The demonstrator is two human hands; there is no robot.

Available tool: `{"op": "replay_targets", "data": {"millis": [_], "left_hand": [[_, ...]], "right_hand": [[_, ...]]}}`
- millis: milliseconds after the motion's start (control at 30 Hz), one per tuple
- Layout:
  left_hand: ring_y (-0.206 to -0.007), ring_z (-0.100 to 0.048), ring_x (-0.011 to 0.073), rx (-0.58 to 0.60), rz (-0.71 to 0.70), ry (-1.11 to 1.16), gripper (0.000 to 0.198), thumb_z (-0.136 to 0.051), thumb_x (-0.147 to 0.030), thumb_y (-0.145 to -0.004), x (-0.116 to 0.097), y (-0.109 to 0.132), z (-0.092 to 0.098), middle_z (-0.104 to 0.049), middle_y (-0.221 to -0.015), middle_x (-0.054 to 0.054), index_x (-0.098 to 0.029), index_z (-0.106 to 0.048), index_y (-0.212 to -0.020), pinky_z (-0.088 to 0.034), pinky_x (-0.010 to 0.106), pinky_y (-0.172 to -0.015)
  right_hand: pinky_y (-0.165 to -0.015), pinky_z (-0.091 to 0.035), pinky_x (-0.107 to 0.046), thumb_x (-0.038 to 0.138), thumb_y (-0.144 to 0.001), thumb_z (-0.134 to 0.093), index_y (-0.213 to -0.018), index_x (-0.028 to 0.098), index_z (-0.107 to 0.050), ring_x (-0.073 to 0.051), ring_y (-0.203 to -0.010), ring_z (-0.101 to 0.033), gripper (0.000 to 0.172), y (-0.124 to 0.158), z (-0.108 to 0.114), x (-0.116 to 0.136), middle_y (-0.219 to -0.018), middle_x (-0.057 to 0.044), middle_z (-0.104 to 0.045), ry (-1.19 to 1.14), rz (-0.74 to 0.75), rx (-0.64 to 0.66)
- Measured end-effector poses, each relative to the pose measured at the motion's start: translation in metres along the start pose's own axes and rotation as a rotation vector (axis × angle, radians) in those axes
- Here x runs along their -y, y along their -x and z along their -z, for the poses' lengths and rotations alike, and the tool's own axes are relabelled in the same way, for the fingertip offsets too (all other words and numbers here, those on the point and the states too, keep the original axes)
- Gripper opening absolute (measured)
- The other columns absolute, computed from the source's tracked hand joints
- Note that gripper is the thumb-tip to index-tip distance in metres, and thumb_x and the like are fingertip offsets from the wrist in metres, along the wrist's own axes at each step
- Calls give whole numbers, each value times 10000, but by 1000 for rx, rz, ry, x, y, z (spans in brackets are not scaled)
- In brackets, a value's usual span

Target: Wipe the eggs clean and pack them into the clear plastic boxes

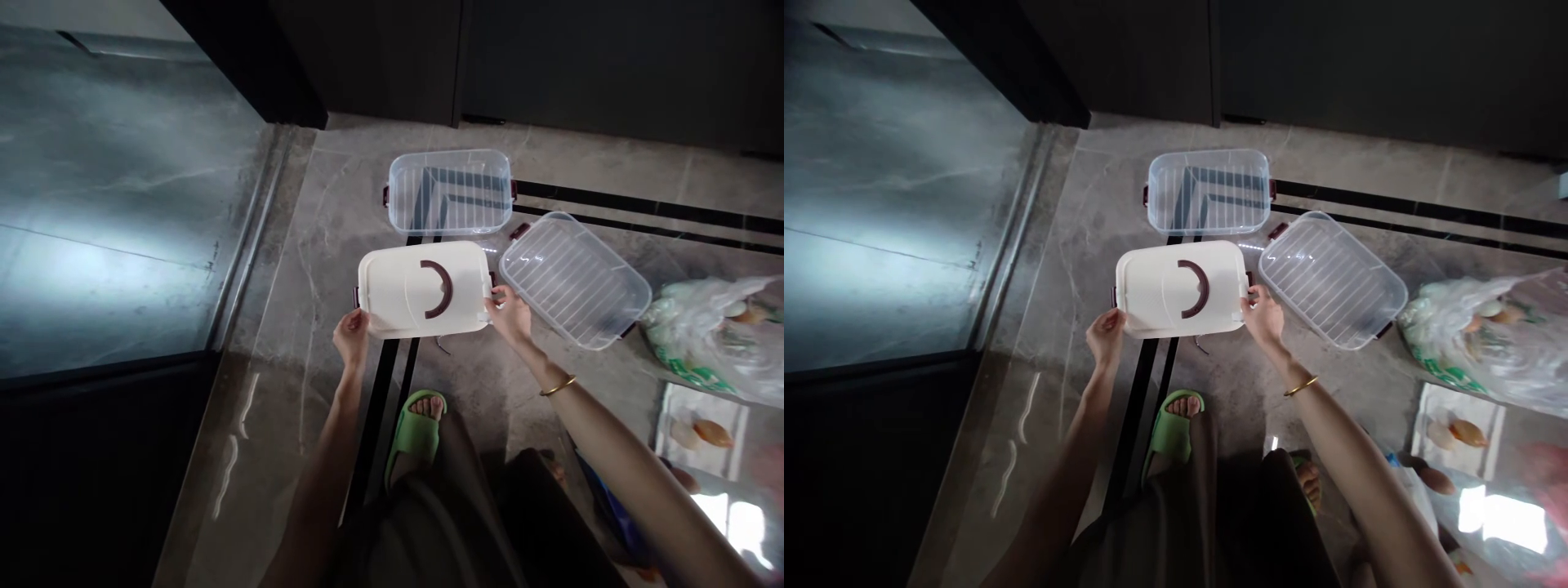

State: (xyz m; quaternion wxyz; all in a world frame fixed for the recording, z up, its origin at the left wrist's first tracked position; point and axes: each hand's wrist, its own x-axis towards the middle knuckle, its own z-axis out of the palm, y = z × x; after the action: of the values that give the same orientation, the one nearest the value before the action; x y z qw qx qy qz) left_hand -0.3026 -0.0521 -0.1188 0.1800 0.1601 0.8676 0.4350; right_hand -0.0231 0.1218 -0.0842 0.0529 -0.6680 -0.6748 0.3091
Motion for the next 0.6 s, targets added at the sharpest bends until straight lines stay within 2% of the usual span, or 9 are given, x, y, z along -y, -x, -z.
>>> {"op": "replay_targets", "data": {"millis": [167, 300, 467, 600], "left_hand": [[-815, -682, 174, 7, 51, 86, 315, -732, -294, -710, -1, -6, -3, -739, -889, 67, -142, -716, -985, -524, 309, -821], [-759, -665, 146, 26, 140, 146, 549, -759, -361, -700, 0, -15, -4, -707, -837, 53, -133, -619, -1179, -515, 272, -729], [-653, -618, 136, 168, 199, 179, 615, -767, -551, -655, 0, -26, -5, -692, -774, 58, -90, -686, -1052, -480, 265, -639], [-641, -598, 132, 196, 150, 128, 636, -716, -553, -693, -1, -26, -3, -684, -763, 38, -91, -699, -1130, -455, 256, -622]], "right_hand": [[-741, -469, -312, 356, -834, -626, -1115, 259, -659, -242, -839, -675, 299, -3, 4, 3, -931, -45, -757, -43, -41, 34], [-742, -464, -321, 351, -829, -630, -1102, 263, -659, -246, -830, -674, 288, -4, 4, 4, -912, -41, -752, -47, -56, 43], [-730, -465, -321, 342, -811, -640, -1101, 256, -660, -252, -825, -676, 303, -8, 4, 3, -912, -49, -748, -27, -47, 53], [-745, -472, -321, 343, -796, -650, -1081, 255, -664, -255, -838, -678, 299, -12, 4, 3, -920, -50, -749, -8, -55, 58]]}}
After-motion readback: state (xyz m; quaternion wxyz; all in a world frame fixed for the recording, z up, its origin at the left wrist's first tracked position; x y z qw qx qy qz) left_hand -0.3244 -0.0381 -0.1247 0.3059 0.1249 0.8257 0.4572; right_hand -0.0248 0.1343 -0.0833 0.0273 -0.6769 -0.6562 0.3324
